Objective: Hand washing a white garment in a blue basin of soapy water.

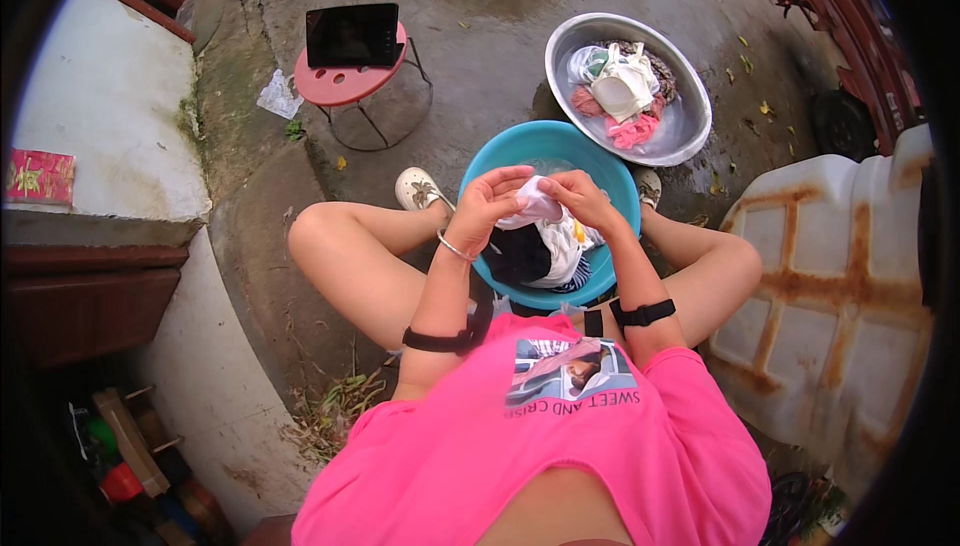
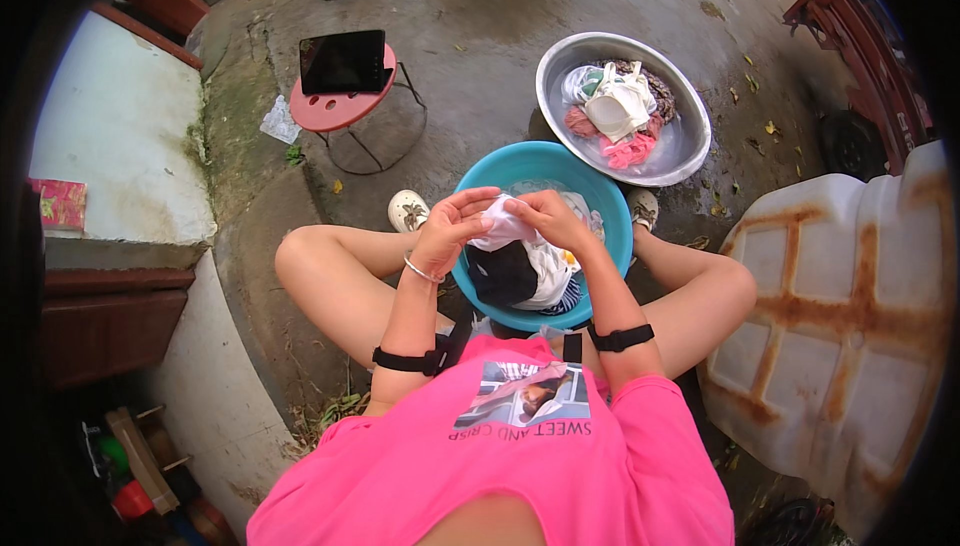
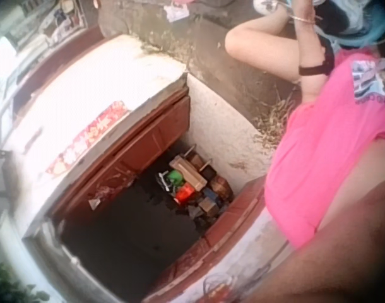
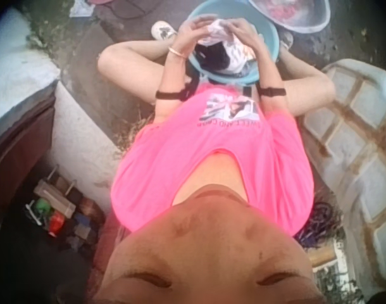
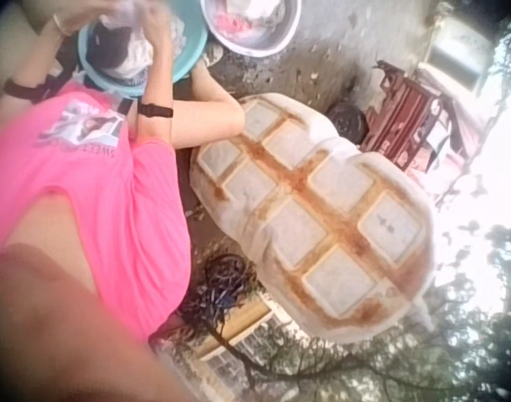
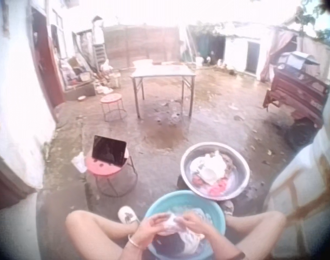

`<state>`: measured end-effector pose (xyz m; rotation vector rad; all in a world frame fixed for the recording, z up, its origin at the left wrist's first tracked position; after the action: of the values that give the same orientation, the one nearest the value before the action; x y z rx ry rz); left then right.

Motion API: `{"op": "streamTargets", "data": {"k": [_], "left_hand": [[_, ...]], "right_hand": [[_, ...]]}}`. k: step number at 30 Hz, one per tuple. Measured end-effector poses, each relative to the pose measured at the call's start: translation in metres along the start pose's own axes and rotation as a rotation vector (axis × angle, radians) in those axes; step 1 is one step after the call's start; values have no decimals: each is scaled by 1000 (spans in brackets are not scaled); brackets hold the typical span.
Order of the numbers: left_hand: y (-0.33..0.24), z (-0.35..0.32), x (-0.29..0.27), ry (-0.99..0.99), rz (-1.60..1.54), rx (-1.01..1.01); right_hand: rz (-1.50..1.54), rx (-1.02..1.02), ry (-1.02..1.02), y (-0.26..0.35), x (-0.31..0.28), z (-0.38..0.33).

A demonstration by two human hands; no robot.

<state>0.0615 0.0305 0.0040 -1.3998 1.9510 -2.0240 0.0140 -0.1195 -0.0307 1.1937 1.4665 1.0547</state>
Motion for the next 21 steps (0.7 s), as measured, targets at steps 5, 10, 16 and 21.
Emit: {"op": "streamTargets", "data": {"k": [5, 10, 16, 21], "left_hand": [[8, 7, -1, 18, 369, -67], [-7, 14, 5, -20, 224, 103], [28, 39, -4, -556, -202, 112], [54, 28, 8, -366, -17, 193]], "right_hand": [[318, -110, -420, 34, -5, -16], [438, -122, -534, 46, -10, -4], [41, -233, -508, 87, 31, -5], [-515, -526, -697, 72, 33, -5]]}}
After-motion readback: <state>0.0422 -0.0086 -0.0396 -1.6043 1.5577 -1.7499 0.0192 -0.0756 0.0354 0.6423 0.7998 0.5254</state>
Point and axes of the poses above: each hand's wrist, its own z-axis towards the middle knuckle, its own x-axis out of the palm, y = z × x, the point moved 5 cm from there along z, towards the middle knuckle, and after that the axes turned 1 degree about x, right-handed, at the moved point
